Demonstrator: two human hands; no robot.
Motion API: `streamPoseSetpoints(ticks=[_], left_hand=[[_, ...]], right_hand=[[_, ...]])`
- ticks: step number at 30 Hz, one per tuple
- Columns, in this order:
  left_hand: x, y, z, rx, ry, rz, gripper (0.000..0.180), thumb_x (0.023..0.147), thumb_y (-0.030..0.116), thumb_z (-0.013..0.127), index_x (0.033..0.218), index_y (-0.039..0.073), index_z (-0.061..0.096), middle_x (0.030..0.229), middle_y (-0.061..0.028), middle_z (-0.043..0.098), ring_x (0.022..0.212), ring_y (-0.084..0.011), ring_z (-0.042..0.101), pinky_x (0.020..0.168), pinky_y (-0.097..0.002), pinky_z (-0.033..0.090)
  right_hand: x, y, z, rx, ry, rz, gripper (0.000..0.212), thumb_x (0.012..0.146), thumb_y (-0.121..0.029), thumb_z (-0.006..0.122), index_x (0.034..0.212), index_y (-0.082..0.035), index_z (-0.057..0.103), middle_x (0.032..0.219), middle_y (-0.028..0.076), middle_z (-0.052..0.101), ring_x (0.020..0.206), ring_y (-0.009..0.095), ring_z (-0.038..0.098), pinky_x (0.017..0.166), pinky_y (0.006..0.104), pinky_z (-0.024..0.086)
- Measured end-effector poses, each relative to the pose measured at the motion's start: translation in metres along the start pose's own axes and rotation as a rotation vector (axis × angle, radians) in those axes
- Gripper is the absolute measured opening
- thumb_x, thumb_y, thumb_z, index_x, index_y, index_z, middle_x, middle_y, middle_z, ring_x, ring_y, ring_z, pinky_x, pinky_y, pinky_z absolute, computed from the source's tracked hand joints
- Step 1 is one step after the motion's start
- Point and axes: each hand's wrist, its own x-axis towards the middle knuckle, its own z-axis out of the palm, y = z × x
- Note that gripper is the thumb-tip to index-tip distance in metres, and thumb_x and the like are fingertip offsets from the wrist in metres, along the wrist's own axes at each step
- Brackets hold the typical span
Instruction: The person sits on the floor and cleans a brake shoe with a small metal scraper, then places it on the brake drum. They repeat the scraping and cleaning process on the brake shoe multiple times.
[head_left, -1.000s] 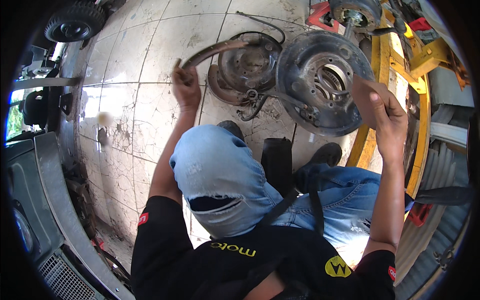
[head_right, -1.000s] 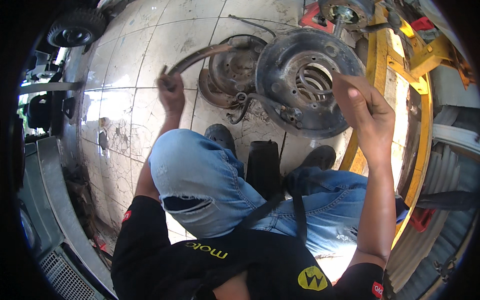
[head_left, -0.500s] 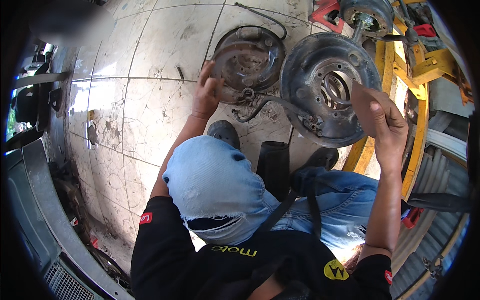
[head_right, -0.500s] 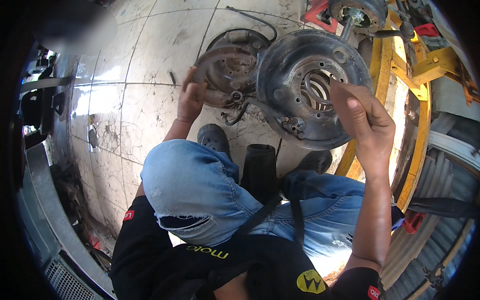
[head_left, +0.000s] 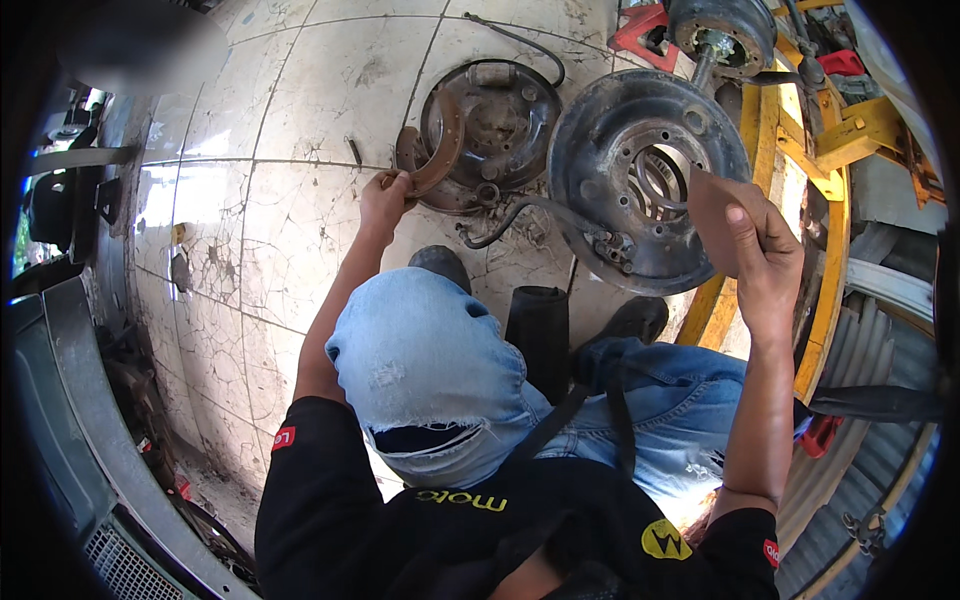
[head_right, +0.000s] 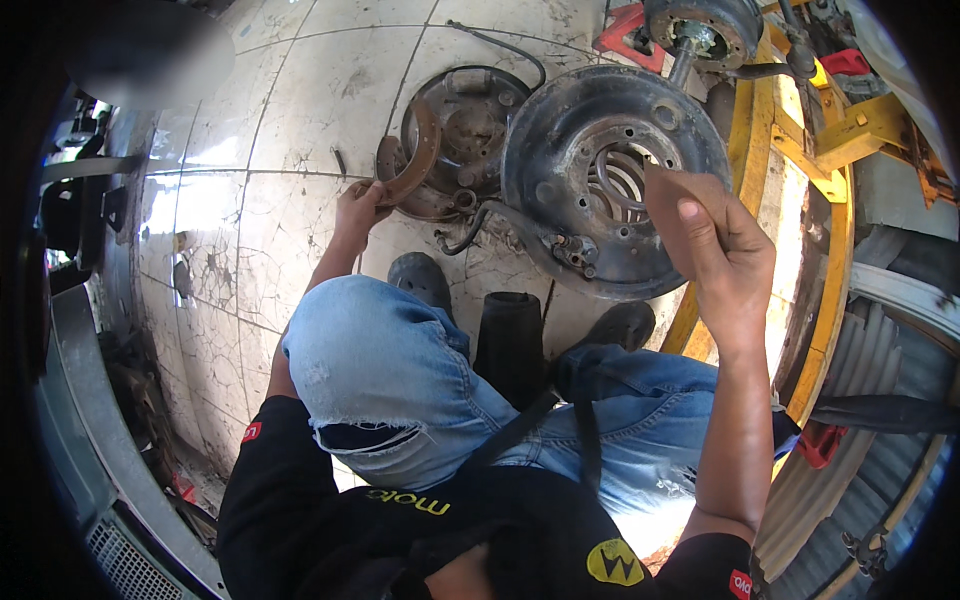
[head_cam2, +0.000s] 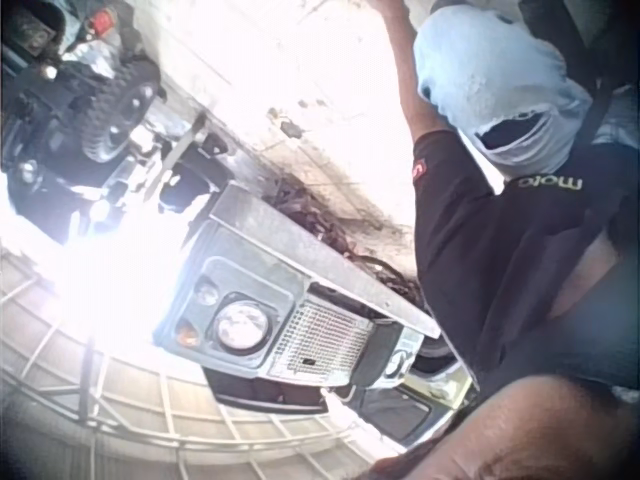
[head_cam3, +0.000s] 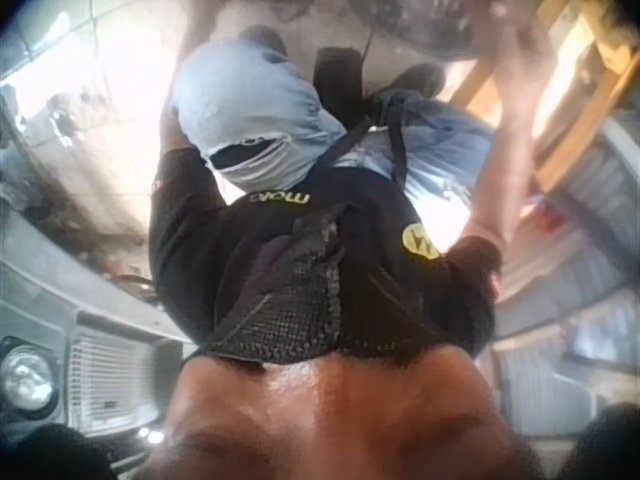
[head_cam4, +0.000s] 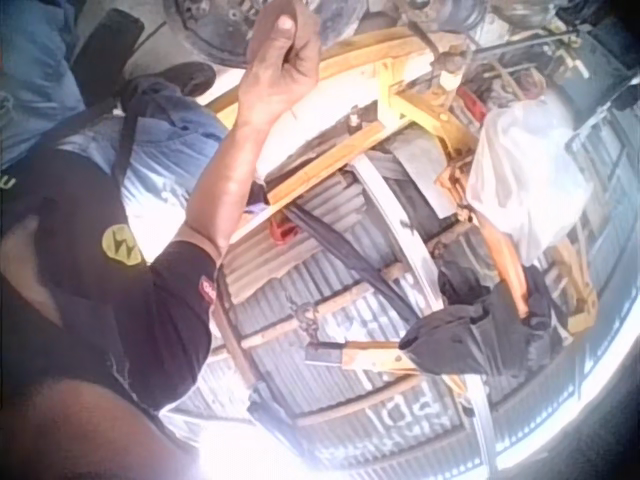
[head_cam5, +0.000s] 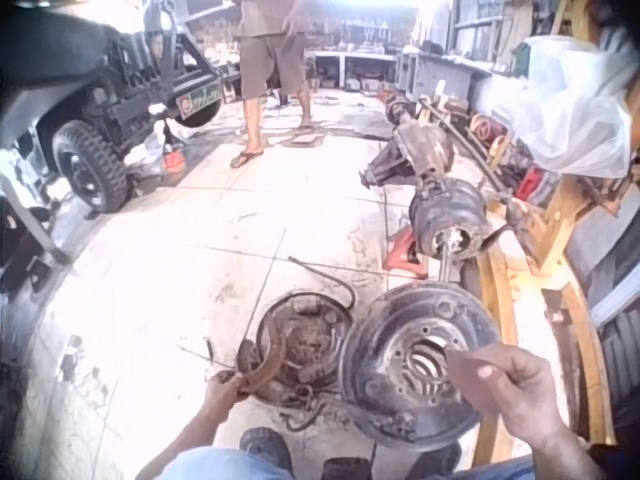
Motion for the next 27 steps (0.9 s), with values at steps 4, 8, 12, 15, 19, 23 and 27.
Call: streamPoseSetpoints(ticks=[4, 8, 12, 15, 19, 23, 27], left_hand=[[-0.009, 0.02, 0.009, -0.169, -0.115, -0.185, 0.032, 0.101, 0.018, 0.057, 0.125, -0.003, 0.055, 0.116, -0.0176, 0.064, 0.101, -0.028, 0.068, 0.086, -0.0392, 0.061], [-0.017, 0.021, 0.015, -0.241, -0.168, -0.061, 0.032, 0.103, 0.019, 0.054, 0.126, -0.002, 0.056, 0.116, -0.0167, 0.065, 0.101, -0.0288, 0.068, 0.084, -0.0385, 0.062], [-0.02, 0.034, 0.017, -0.459, -0.326, -0.049, 0.033, 0.104, 0.023, 0.052, 0.127, 0.0, 0.058, 0.115, -0.0152, 0.067, 0.096, -0.0298, 0.07, 0.08, -0.0375, 0.062], [0.0, 0.012, 0.013, -0.649, -0.437, -0.195, 0.03, 0.102, 0.019, 0.052, 0.122, -0.002, 0.059, 0.116, -0.0175, 0.067, 0.096, -0.0325, 0.07, 0.075, -0.0371, 0.064], [-0.009, -0.001, 0.034, -0.403, -0.187, -0.31, 0.026, 0.103, 0.019, 0.052, 0.116, 0.001, 0.062, 0.111, -0.0154, 0.067, 0.096, -0.0309, 0.07, 0.073, -0.0378, 0.063], [-0.027, 0.009, 0.04, -0.497, -0.278, -0.128, 0.029, 0.104, 0.022, 0.051, 0.122, 0.001, 0.058, 0.116, -0.0146, 0.064, 0.096, -0.0281, 0.068, 0.076, -0.0374, 0.062], [-0.025, 0.013, 0.034, -0.574, -0.355, -0.082, 0.028, 0.105, 0.021, 0.049, 0.123, 0.001, 0.056, 0.117, -0.0149, 0.064, 0.097, -0.0288, 0.068, 0.078, -0.0388, 0.062]], right_hand=[[0.001, -0.005, 0.001, -0.01, -0.022, -0.072, 0.026, 0.1, -0.015, 0.063, 0.118, 0.002, 0.069, 0.11, 0.005, 0.071, 0.102, 0.01, 0.06, 0.094, 0.0255, 0.046], [-0.001, -0.004, 0.002, -0.012, -0.026, -0.066, 0.026, 0.1, -0.016, 0.063, 0.117, 0.002, 0.069, 0.109, 0.004, 0.071, 0.101, 0.009, 0.06, 0.093, 0.025, 0.045], [-0.002, -0.002, 0.002, -0.001, -0.02, -0.044, 0.025, 0.1, -0.015, 0.063, 0.117, 0.003, 0.069, 0.109, 0.005, 0.071, 0.101, 0.009, 0.06, 0.093, 0.0246, 0.045], [0.001, -0.004, 0.004, 0.019, -0.056, -0.027, 0.025, 0.1, -0.016, 0.063, 0.117, 0.003, 0.069, 0.109, 0.005, 0.071, 0.101, 0.009, 0.06, 0.093, 0.0246, 0.045], [0.0, -0.001, 0.004, -0.011, -0.036, -0.05, 0.025, 0.1, -0.015, 0.063, 0.116, 0.003, 0.069, 0.109, 0.006, 0.07, 0.1, 0.01, 0.06, 0.093, 0.0248, 0.045], [-0.003, 0.0, 0.006, -0.004, -0.062, -0.029, 0.025, 0.1, -0.014, 0.062, 0.116, 0.004, 0.068, 0.11, 0.007, 0.07, 0.101, 0.011, 0.06, 0.093, 0.0256, 0.045], [-0.001, 0.0, 0.008, -0.008, -0.073, -0.005, 0.024, 0.1, -0.014, 0.062, 0.116, 0.004, 0.068, 0.111, 0.008, 0.07, 0.103, 0.012, 0.06, 0.094, 0.0261, 0.045]])
